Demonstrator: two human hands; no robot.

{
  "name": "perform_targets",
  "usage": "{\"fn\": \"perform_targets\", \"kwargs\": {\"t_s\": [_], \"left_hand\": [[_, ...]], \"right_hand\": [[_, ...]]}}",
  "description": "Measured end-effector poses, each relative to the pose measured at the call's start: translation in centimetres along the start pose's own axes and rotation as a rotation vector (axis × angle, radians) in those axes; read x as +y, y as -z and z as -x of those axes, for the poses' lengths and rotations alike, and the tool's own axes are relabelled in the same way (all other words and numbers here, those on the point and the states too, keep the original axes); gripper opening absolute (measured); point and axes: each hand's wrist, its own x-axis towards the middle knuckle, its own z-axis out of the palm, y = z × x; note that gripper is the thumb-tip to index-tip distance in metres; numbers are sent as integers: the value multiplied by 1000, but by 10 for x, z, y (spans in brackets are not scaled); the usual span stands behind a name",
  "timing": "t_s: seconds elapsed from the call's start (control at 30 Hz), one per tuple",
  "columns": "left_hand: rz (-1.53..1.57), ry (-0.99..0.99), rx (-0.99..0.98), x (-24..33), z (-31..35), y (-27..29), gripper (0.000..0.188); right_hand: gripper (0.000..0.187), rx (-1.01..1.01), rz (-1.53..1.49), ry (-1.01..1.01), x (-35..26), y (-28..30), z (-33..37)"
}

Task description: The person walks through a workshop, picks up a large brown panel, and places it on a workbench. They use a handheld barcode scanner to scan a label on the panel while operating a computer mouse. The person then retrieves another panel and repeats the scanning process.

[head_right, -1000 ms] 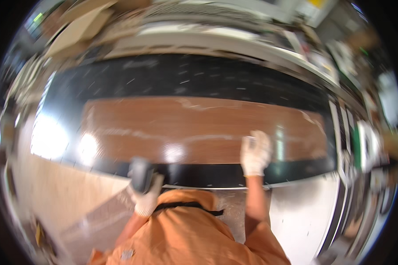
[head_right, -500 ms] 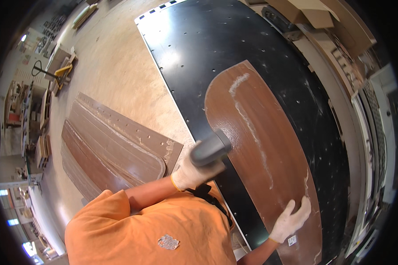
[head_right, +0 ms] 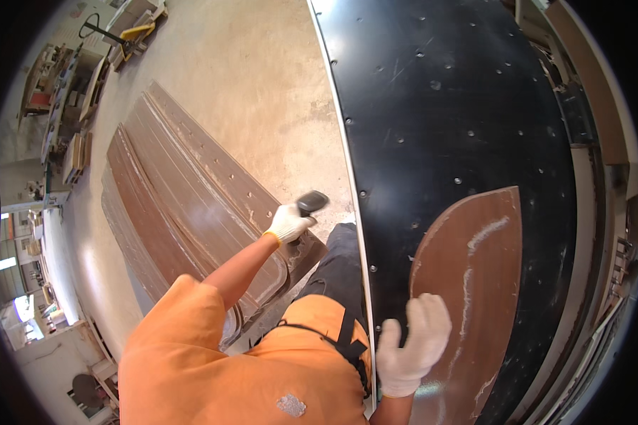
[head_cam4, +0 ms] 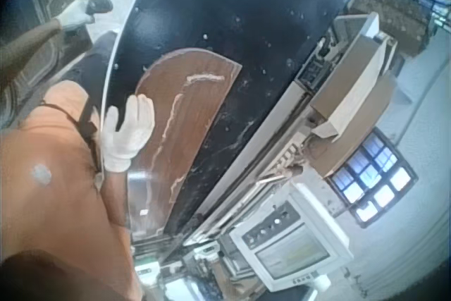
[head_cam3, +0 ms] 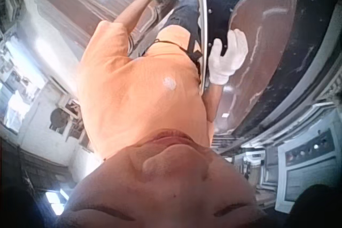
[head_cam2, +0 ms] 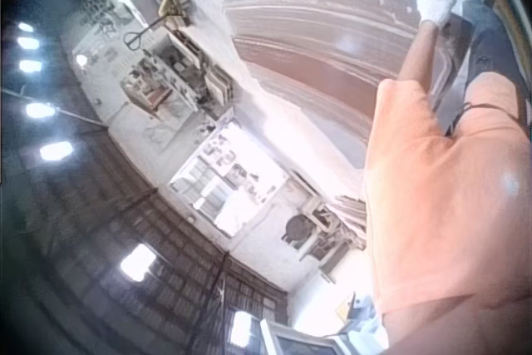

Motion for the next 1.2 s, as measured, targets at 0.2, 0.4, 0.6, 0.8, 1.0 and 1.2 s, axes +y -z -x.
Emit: {"fn": "perform_targets", "kwargs": {"t_s": [0.2,0.4,0.6,0.8,1.0,1.2], "left_hand": [[-323,47,-333,-35,-48,-43,67],[-331,7,-259,-35,-27,-47,63],[-367,58,-350,-43,-3,-53,62],[-393,59,-399,-79,46,-80,59],[-454,65,-499,-118,89,-99,60],[-427,108,-484,-143,122,-118,77]], "right_hand": [[75,-328,112,254,-22,-67,11],[78,-289,224,343,0,-85,9],[76,-268,212,340,1,-83,6],[52,-234,207,343,-8,-83,-9],[52,-266,181,340,-8,-87,-21],[66,-274,208,336,1,-93,-17]]}}
